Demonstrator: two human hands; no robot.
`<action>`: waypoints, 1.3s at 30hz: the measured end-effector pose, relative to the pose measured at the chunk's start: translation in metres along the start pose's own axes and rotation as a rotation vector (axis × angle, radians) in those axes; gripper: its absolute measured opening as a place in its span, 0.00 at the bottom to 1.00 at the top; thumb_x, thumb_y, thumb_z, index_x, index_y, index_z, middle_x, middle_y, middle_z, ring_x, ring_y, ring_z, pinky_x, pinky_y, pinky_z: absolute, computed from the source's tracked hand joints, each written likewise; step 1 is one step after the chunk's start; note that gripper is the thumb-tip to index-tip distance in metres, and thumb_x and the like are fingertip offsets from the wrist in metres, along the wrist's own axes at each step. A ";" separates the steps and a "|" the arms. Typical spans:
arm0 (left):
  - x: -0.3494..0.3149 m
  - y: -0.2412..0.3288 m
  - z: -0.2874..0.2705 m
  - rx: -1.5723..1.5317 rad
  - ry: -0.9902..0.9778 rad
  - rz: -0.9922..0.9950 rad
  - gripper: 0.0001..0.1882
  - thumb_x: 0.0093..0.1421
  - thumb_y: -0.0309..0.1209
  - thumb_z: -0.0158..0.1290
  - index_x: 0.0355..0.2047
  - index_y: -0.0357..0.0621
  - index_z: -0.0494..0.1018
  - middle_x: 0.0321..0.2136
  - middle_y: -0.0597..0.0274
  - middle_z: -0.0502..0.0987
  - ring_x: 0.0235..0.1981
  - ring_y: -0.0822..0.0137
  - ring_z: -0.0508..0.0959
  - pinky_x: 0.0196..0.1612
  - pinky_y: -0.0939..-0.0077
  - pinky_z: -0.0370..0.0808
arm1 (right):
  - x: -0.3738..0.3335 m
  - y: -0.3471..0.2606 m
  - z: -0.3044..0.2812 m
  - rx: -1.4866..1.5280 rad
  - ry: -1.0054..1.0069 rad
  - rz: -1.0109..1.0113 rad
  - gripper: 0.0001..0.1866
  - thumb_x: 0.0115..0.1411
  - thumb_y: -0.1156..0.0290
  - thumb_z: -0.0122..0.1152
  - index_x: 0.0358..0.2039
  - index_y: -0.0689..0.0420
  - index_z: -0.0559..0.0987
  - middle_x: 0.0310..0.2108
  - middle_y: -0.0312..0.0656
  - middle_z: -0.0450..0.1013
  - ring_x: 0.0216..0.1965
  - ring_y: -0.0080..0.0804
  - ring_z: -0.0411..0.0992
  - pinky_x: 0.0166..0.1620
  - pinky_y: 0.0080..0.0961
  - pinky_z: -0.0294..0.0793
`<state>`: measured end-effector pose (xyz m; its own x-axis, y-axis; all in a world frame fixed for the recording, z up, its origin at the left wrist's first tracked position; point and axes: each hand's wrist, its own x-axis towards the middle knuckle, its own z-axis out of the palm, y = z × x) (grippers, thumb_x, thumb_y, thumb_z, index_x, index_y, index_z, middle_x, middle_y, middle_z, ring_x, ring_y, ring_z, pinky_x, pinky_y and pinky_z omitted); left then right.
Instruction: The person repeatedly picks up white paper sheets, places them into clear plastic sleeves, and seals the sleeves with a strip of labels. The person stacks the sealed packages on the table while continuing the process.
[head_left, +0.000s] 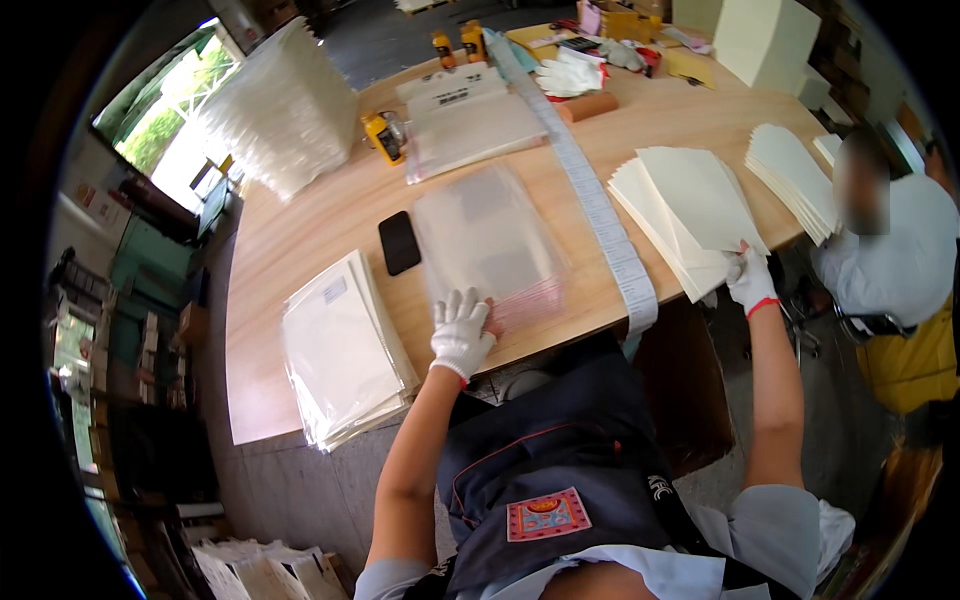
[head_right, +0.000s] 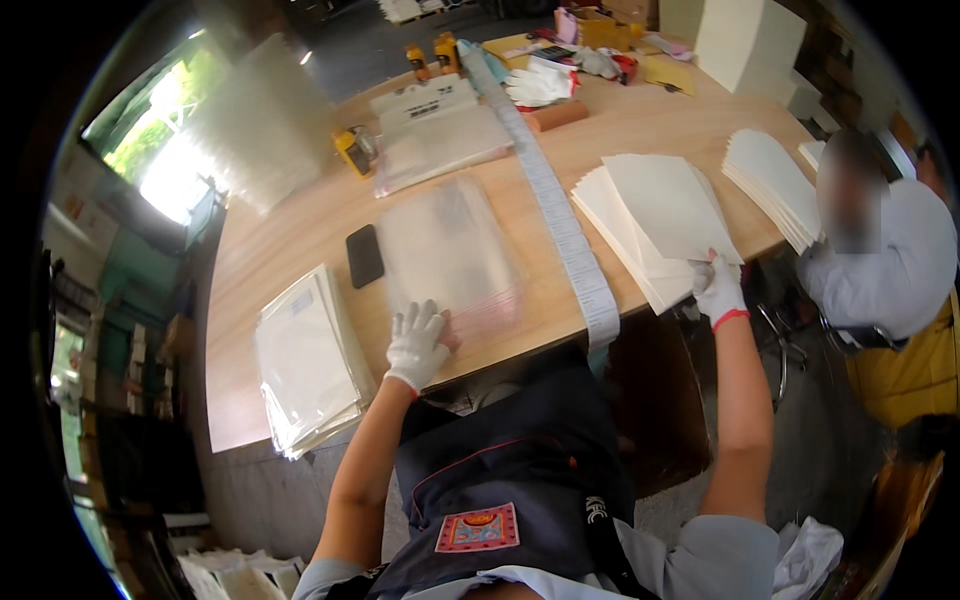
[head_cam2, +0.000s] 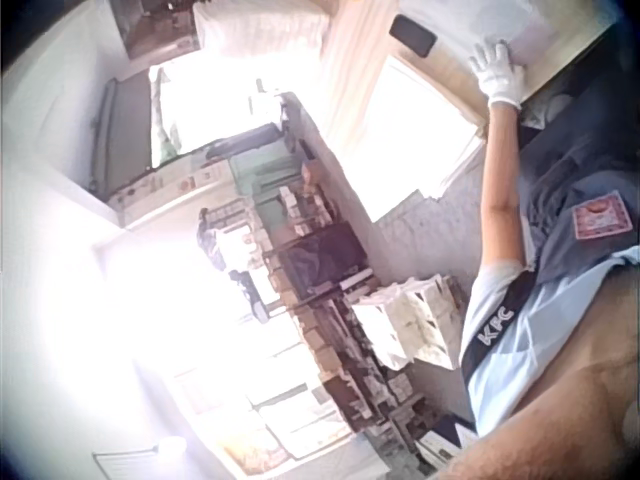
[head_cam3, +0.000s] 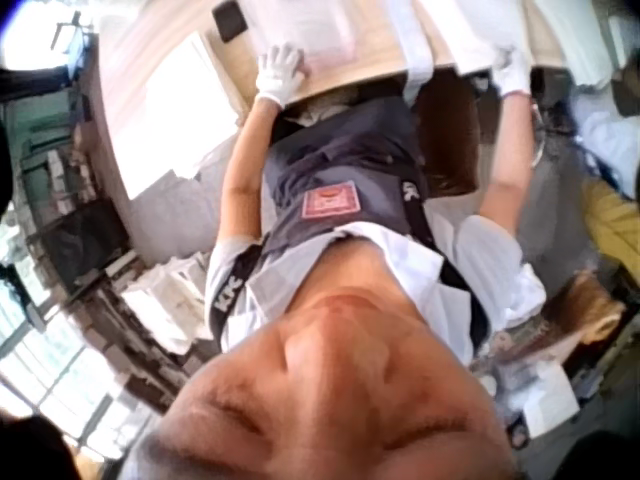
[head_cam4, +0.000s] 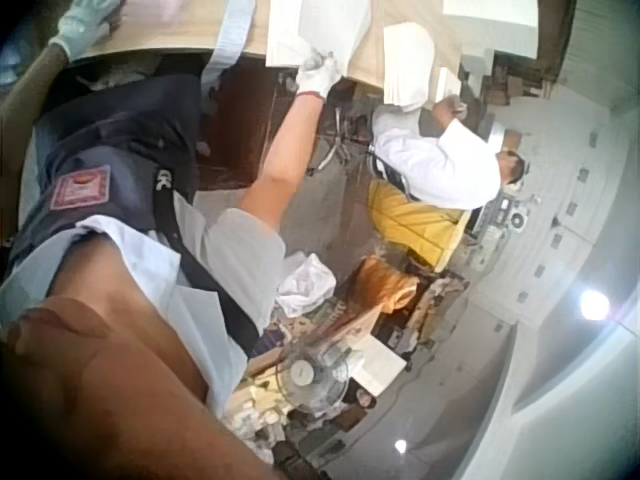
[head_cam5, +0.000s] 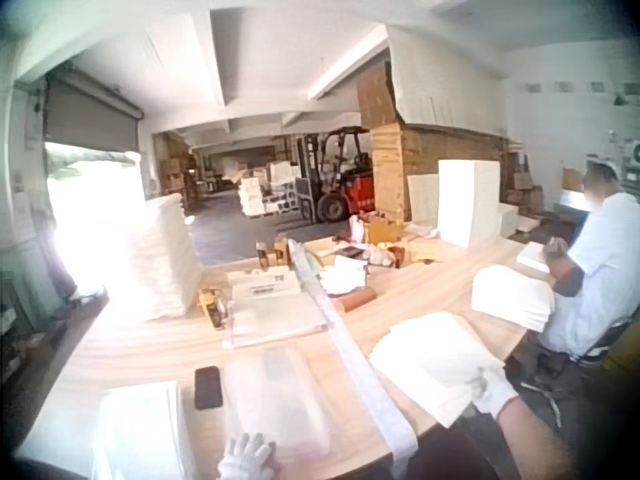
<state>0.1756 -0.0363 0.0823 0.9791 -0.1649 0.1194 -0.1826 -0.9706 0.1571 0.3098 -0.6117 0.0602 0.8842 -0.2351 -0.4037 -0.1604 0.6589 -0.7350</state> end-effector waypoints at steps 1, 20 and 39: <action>0.003 0.003 -0.001 -0.010 -0.032 -0.002 0.27 0.51 0.40 0.57 0.53 0.53 0.71 0.60 0.61 0.65 0.64 0.53 0.61 0.68 0.47 0.51 | 0.002 -0.003 0.005 -0.011 0.009 0.001 0.08 0.67 0.64 0.52 0.39 0.55 0.73 0.30 0.40 0.75 0.21 0.21 0.71 0.18 0.16 0.71; 0.036 -0.035 0.002 -0.191 0.063 -0.208 0.09 0.56 0.30 0.54 0.39 0.54 0.75 0.44 0.61 0.74 0.49 0.54 0.74 0.43 0.57 0.76 | -0.202 0.094 0.067 -0.125 -0.517 0.581 0.24 0.55 0.77 0.52 0.54 0.68 0.70 0.47 0.49 0.76 0.41 0.34 0.79 0.39 0.25 0.81; 0.000 0.040 0.050 -1.281 0.851 -0.602 0.37 0.56 0.15 0.52 0.64 0.48 0.54 0.46 0.47 0.75 0.40 0.61 0.80 0.37 0.70 0.80 | -0.271 0.175 0.109 -0.035 -0.425 0.420 0.14 0.65 0.71 0.53 0.51 0.56 0.70 0.35 0.35 0.72 0.21 0.20 0.65 0.23 0.16 0.64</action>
<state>0.1732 -0.0837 0.0391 0.6842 0.7143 0.1469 -0.1924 -0.0176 0.9812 0.0900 -0.3547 0.0998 0.8389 0.3514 -0.4156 -0.5420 0.6080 -0.5801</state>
